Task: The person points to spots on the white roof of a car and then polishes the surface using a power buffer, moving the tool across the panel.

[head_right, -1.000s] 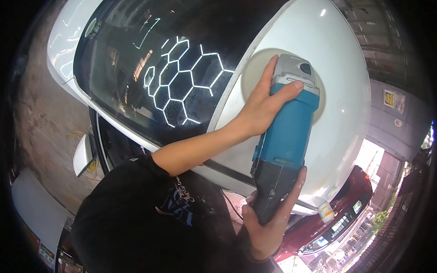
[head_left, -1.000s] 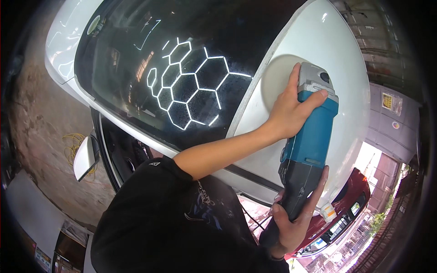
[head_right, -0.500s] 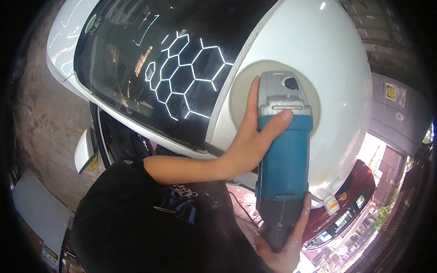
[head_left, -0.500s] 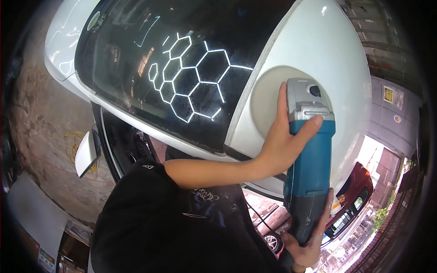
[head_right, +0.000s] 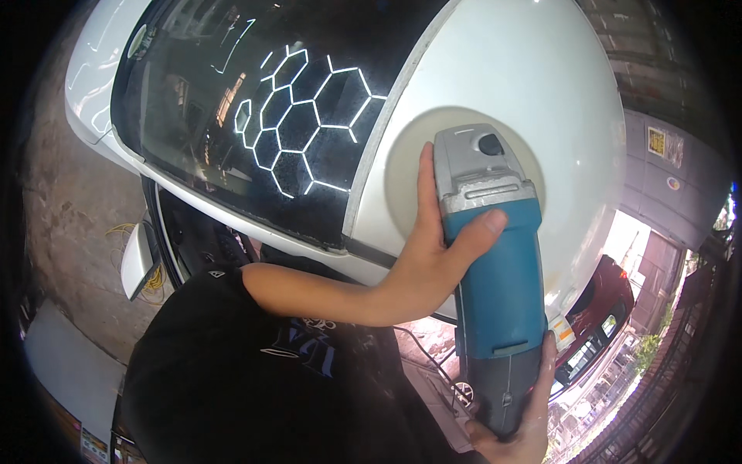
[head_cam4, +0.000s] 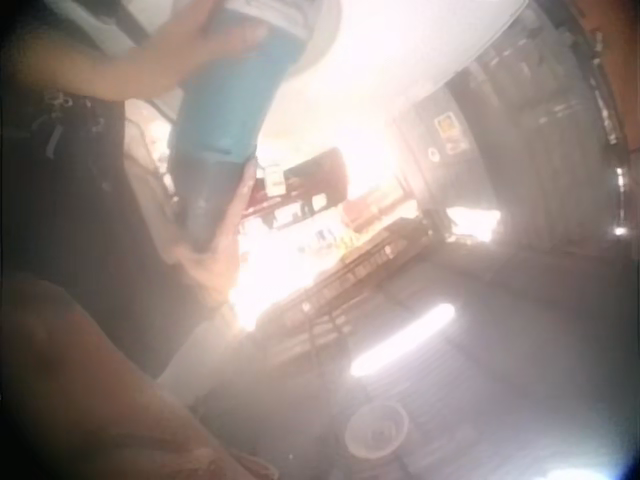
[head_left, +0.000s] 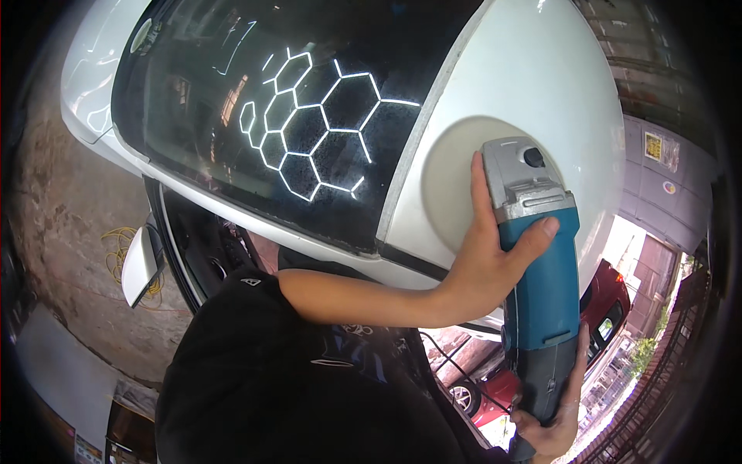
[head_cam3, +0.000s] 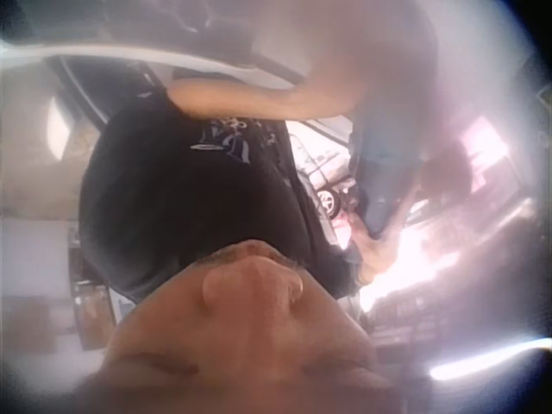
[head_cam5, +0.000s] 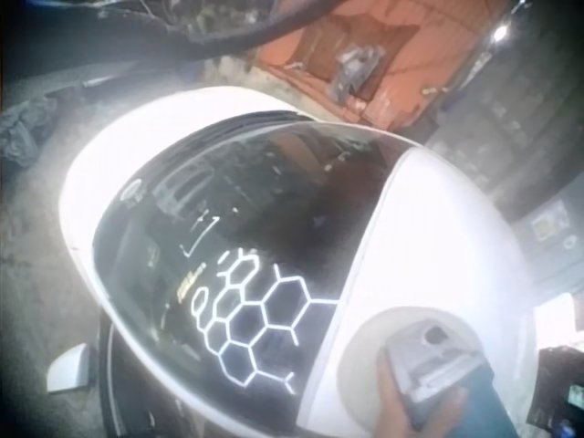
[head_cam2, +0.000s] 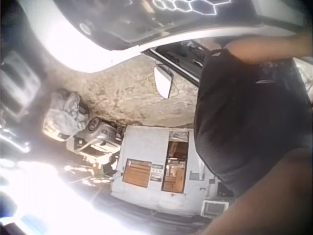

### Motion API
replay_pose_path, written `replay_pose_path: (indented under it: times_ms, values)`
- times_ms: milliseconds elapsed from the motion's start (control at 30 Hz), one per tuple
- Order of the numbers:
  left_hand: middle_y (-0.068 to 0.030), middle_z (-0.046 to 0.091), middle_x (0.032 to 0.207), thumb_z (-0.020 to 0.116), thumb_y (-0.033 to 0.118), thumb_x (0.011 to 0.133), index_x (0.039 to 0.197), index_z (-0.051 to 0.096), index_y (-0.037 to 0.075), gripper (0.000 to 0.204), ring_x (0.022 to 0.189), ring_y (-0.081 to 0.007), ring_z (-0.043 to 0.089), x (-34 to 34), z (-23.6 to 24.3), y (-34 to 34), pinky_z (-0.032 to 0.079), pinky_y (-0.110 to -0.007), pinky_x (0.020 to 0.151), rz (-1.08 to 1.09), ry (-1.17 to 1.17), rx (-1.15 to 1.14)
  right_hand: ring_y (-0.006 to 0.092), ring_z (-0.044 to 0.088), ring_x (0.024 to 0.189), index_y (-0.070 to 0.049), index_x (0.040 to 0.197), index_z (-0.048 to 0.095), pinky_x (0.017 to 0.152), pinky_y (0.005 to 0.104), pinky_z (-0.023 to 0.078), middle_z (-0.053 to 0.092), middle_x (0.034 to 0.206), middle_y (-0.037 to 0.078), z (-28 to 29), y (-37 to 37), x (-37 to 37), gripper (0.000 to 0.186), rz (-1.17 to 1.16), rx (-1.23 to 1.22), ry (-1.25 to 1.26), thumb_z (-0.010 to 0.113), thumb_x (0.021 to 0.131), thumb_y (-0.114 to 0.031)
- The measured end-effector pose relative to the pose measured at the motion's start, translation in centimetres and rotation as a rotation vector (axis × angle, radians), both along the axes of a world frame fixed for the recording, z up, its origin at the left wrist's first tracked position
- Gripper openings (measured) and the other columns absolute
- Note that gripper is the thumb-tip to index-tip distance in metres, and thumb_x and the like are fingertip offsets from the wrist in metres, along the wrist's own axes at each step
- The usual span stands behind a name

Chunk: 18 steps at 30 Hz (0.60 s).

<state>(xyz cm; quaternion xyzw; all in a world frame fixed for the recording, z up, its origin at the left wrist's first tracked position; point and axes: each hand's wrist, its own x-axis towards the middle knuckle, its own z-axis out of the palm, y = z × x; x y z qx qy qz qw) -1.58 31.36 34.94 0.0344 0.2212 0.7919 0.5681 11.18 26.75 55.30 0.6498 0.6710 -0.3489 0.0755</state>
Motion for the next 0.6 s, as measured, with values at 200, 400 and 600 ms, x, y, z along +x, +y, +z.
replay_pose_path:
  times_ms: [200, 400, 600]
  values:
    - [-0.0212, 0.043, 0.143, 0.064, 0.027, 0.099, 0.153, -0.024, 0.0, 0.106, 0.128, -0.0246, 0.049, -1.4, -0.3, 1.0, 0.042, -0.035, 0.106, 0.012, 0.018, -0.053, 0.0186, 0.062, 0.067, -0.006, 0.16, -0.006, 0.057, 0.0268, 0.051, 0.055, 0.127, 0.026, -1.4, 2.2, -1.4, 0.128, -0.181, -0.017, 0.231, 0.073, 0.059, -0.005]
    - [-0.0196, 0.048, 0.137, 0.064, 0.028, 0.099, 0.153, -0.023, -0.001, 0.106, 0.124, -0.0234, 0.052, -2.1, -0.9, 3.6, 0.044, -0.034, 0.103, 0.113, -0.002, -0.021, 0.0177, 0.062, 0.069, -0.003, 0.16, 0.0, 0.059, 0.0259, 0.051, 0.054, 0.13, 0.025, -2.3, 3.6, -3.4, 0.127, -0.071, 0.097, 0.175, 0.074, 0.058, -0.01]
    - [-0.0196, 0.048, 0.137, 0.064, 0.031, 0.098, 0.152, -0.022, -0.002, 0.107, 0.124, -0.0234, 0.052, -2.7, -0.9, 4.6, 0.044, -0.034, 0.104, 0.118, -0.032, 0.035, 0.0177, 0.063, 0.071, -0.001, 0.16, 0.004, 0.058, 0.0252, 0.05, 0.052, 0.134, 0.026, -2.1, 4.8, -4.1, 0.133, -0.114, 0.133, 0.25, 0.077, 0.05, -0.013]
